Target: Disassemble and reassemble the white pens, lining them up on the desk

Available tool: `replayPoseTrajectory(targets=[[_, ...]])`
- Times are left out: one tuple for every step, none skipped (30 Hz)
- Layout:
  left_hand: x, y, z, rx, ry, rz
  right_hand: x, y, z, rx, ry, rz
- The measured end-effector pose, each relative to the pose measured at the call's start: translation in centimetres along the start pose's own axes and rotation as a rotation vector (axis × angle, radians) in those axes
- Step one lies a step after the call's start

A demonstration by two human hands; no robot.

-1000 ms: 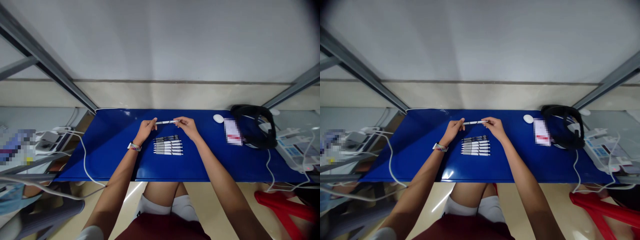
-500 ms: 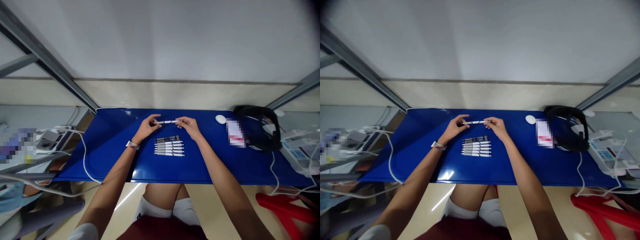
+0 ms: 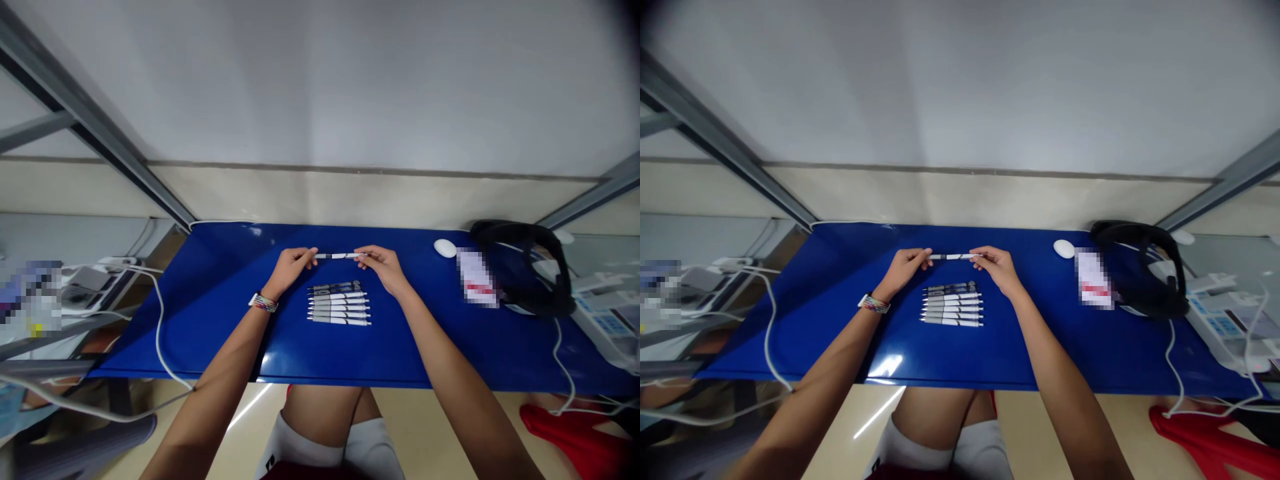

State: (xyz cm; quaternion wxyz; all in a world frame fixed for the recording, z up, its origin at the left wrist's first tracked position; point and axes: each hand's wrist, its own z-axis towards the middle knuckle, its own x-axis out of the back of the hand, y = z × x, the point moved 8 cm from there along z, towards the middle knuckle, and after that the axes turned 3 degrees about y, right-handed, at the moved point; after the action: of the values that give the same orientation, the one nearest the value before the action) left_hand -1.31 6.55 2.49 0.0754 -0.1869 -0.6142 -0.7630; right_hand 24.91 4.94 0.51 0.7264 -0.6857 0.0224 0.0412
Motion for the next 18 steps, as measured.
replayPoseTrajectory(targets=[[0.1,-0.2,0.0,0.000,0.015,-0.026,0.1,0.0,0.0,-0.002,0.000,0.008],[0.2,-0.4,0.1,0.005,0.029,-0.063,0.1,0.0,0.0,-0.007,-0.001,0.018],[0.3,-0.6,0.1,0.012,0.044,-0.104,0.2,0.0,0.0,-0.015,-0.001,0.032],[0.4,-0.8,0.2,0.021,0.057,-0.143,0.3,0.0,0.1,-0.023,0.004,0.048],[0.5,-1.1,0.2,0.030,0.066,-0.172,0.3,0.0,0.1,-0.031,0.011,0.065],[0.6,-1.2,0.3,0.036,0.073,-0.190,0.4,0.0,0.1,-0.038,0.018,0.079],[0.6,-1.3,0.3,0.040,0.079,-0.201,0.5,-0.1,0.1,-0.042,0.026,0.091],[0.7,-1.4,0.3,0.044,0.084,-0.206,0.5,-0.1,0.1,-0.044,0.036,0.100],[0.8,-1.4,0.3,0.048,0.088,-0.210,0.5,-0.1,0.1,-0.046,0.045,0.106],[0.9,-1.4,0.3,0.050,0.092,-0.214,0.5,-0.1,0.2,-0.049,0.051,0.111],[0.9,-1.3,0.3,0.052,0.096,-0.218,0.5,-0.1,0.2,-0.053,0.055,0.115],[1.0,-1.3,0.3,0.052,0.100,-0.224,0.5,-0.1,0.2,-0.057,0.058,0.119],[1.0,-1.3,0.4,0.049,0.103,-0.230,0.6,-0.2,0.2,-0.061,0.058,0.121],[1.0,-1.3,0.4,0.045,0.107,-0.237,0.6,-0.2,0.2,-0.064,0.056,0.120],[1.1,-1.2,0.5,0.039,0.110,-0.242,0.7,-0.2,0.2,-0.065,0.055,0.115],[1.1,-1.2,0.5,0.033,0.112,-0.241,0.9,-0.3,0.3,-0.063,0.057,0.109],[1.1,-1.3,0.6,0.027,0.114,-0.237,1.2,-0.3,0.3,-0.059,0.060,0.101],[1.1,-1.3,0.7,0.025,0.115,-0.232,1.4,-0.4,0.4,-0.055,0.066,0.097]])
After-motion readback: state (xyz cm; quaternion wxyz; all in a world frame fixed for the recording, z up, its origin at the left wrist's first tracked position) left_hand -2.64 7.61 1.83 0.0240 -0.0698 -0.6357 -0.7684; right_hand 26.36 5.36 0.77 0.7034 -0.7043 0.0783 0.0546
